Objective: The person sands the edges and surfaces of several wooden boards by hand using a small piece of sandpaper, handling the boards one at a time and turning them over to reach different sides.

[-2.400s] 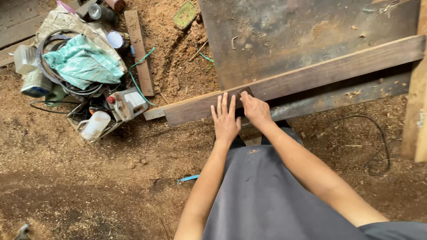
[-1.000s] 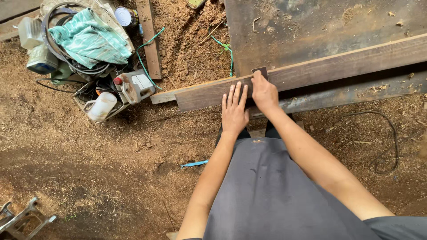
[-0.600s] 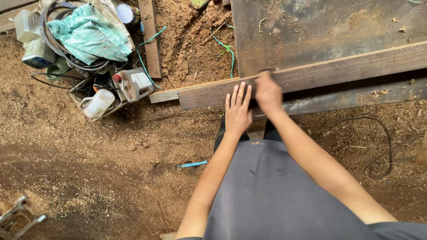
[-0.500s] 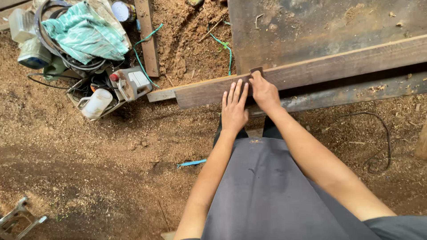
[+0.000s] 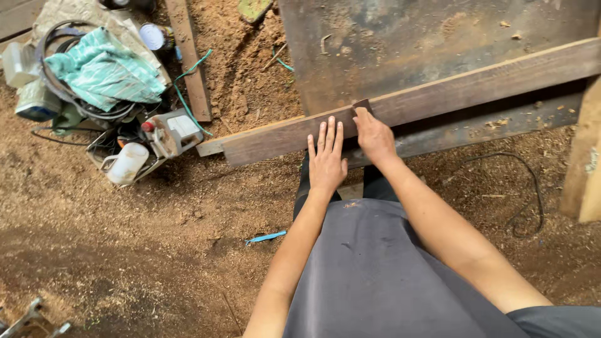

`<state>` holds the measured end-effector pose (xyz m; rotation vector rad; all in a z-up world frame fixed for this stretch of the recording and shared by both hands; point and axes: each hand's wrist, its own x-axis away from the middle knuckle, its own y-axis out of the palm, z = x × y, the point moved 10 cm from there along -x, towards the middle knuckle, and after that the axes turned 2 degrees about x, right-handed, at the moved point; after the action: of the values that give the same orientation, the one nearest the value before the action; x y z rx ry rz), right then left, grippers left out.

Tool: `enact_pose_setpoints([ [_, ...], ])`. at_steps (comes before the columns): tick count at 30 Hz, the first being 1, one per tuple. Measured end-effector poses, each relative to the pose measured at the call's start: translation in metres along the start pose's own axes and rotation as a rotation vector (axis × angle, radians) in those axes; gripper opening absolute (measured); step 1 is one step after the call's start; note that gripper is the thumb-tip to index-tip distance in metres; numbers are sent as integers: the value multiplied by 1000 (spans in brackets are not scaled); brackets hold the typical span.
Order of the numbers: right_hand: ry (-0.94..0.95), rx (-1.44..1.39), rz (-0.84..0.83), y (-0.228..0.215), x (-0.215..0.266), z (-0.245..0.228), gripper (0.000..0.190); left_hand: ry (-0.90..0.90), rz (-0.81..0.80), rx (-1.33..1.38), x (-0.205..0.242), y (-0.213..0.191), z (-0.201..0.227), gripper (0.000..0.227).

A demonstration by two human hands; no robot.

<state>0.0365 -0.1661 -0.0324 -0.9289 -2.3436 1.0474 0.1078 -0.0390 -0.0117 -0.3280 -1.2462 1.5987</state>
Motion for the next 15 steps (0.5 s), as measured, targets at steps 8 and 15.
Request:
enact_pose_setpoints([
  [8,409,122,153,-119,-13,148,17,69,30,-5,-28,21,54,103],
  [15,63,5,-49,-60,2,79,14,2,7,-122,-54,35,87,103],
])
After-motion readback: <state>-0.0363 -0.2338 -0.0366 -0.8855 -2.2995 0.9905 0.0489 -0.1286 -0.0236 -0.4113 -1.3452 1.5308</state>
